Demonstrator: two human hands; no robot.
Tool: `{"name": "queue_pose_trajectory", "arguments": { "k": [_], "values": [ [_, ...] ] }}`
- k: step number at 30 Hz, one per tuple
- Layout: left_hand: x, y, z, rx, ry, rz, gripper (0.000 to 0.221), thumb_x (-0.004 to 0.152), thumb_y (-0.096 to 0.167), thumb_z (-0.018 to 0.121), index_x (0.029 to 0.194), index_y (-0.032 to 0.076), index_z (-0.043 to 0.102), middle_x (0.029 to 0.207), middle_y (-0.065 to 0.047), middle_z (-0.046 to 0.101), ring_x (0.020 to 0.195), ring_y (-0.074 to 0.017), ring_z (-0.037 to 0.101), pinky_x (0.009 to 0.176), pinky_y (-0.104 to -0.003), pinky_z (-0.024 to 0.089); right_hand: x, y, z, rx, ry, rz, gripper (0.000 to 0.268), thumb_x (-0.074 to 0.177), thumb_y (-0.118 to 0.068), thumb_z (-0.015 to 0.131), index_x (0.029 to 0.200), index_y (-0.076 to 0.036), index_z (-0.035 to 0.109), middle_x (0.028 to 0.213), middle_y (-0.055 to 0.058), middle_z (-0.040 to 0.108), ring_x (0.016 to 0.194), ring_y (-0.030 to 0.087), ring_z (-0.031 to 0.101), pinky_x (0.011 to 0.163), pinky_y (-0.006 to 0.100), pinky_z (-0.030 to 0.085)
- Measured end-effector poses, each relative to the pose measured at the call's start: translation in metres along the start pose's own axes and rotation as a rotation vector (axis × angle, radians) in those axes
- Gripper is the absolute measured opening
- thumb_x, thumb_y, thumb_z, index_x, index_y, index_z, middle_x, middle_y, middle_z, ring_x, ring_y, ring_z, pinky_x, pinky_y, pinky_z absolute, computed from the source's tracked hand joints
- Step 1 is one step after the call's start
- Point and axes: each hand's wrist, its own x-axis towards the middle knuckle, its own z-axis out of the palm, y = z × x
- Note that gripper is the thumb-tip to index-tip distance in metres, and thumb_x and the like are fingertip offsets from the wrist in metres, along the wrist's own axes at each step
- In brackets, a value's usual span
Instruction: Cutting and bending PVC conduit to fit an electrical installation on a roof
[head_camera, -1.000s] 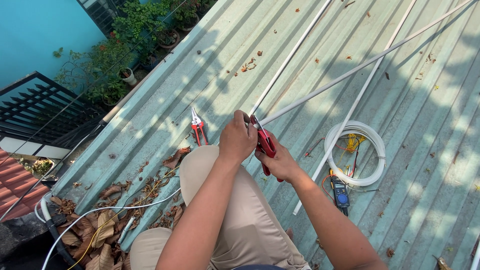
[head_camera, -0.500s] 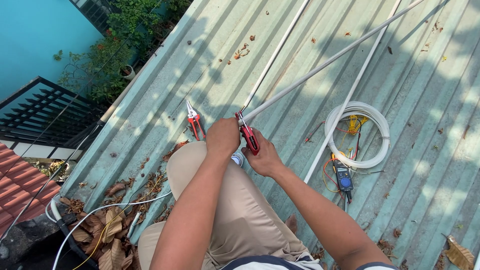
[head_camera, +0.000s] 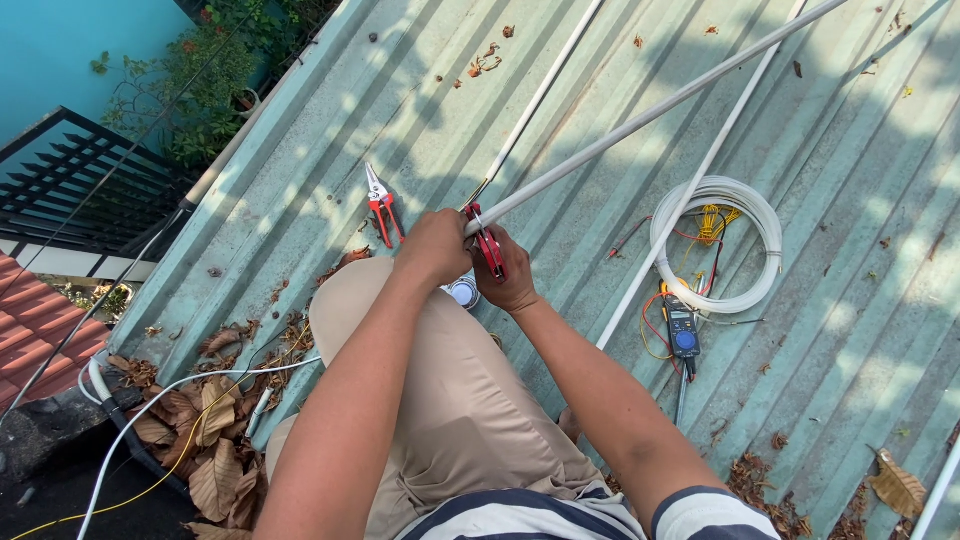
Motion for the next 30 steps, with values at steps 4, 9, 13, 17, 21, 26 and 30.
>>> {"name": "queue_pose_trajectory", "arguments": {
  "k": [4, 9, 13, 17, 21, 26, 30],
  "values": [
    [-0.010, 0.002, -0.005, -0.041, -0.056, -0.051, 0.019, 0.084, 0.013, 0.072, 0.087, -0.005, 0.073, 0.076, -0.027, 0.070, 0.080, -0.0487, 0.072, 0.068, -0.052, 0.059, -0.009, -0.012, -0.002, -0.049, 0.003, 0.020, 0.024, 0.090, -0.020, 0.074, 0.113, -0.011, 0.069, 0.083, 0.013, 0.073, 0.079, 0.041, 0.072, 0.069, 0.045, 0.059],
    [-0.015, 0.020, -0.014, 0.044, -0.121, -0.099, 0.024, 0.089, 0.016, 0.070, 0.096, -0.007, 0.073, 0.083, -0.026, 0.073, 0.085, -0.0440, 0.074, 0.069, -0.050, 0.060, -0.017, -0.014, -0.019, 0.278, -0.224, 0.382, 0.024, 0.083, -0.010, 0.075, 0.106, -0.012, 0.071, 0.090, 0.015, 0.076, 0.096, 0.026, 0.074, 0.086, 0.042, 0.056],
    [-0.022, 0.029, -0.017, 0.089, -0.142, -0.089, 0.022, 0.088, 0.008, 0.068, 0.102, -0.008, 0.075, 0.088, -0.027, 0.074, 0.088, -0.0419, 0.075, 0.073, -0.049, 0.062, -0.028, 0.000, -0.026, 0.344, -0.340, 0.489, 0.041, 0.080, -0.009, 0.078, 0.121, -0.008, 0.070, 0.111, 0.021, 0.074, 0.111, 0.032, 0.069, 0.099, 0.050, 0.049],
    [-0.015, 0.024, -0.010, 0.054, -0.151, -0.074, 0.023, 0.086, 0.016, 0.069, 0.094, -0.005, 0.075, 0.082, -0.024, 0.072, 0.083, -0.0438, 0.074, 0.069, -0.049, 0.059, -0.018, -0.006, -0.034, 0.343, -0.361, 0.444, 0.040, 0.085, -0.015, 0.078, 0.122, -0.011, 0.068, 0.114, 0.020, 0.072, 0.117, 0.034, 0.065, 0.101, 0.052, 0.047],
    [-0.012, 0.018, -0.003, 0.001, -0.174, -0.068, 0.026, 0.085, 0.019, 0.069, 0.093, -0.005, 0.074, 0.082, -0.025, 0.071, 0.084, -0.0450, 0.073, 0.069, -0.050, 0.058, -0.003, -0.035, -0.048, 0.202, -0.293, 0.265, 0.012, 0.090, -0.018, 0.075, 0.095, -0.008, 0.069, 0.086, 0.023, 0.069, 0.086, 0.046, 0.068, 0.078, 0.050, 0.053],
    [-0.005, 0.019, 0.004, 0.005, -0.212, -0.041, 0.027, 0.079, 0.023, 0.068, 0.090, -0.001, 0.075, 0.079, -0.023, 0.071, 0.081, -0.0436, 0.073, 0.069, -0.049, 0.058, -0.006, -0.050, -0.057, 0.109, -0.253, 0.234, 0.013, 0.095, -0.020, 0.068, 0.090, -0.009, 0.066, 0.080, 0.023, 0.068, 0.080, 0.050, 0.066, 0.070, 0.052, 0.054],
    [0.000, 0.014, 0.010, -0.042, -0.193, -0.081, 0.040, 0.061, 0.039, 0.079, 0.090, 0.011, 0.077, 0.085, -0.015, 0.075, 0.091, -0.0382, 0.074, 0.077, -0.047, 0.057, -0.017, -0.044, -0.077, 0.371, -0.274, 0.286, 0.015, 0.092, -0.009, 0.072, 0.081, -0.014, 0.065, 0.062, 0.007, 0.061, 0.062, 0.019, 0.064, 0.064, 0.035, 0.051]
  ]
}}
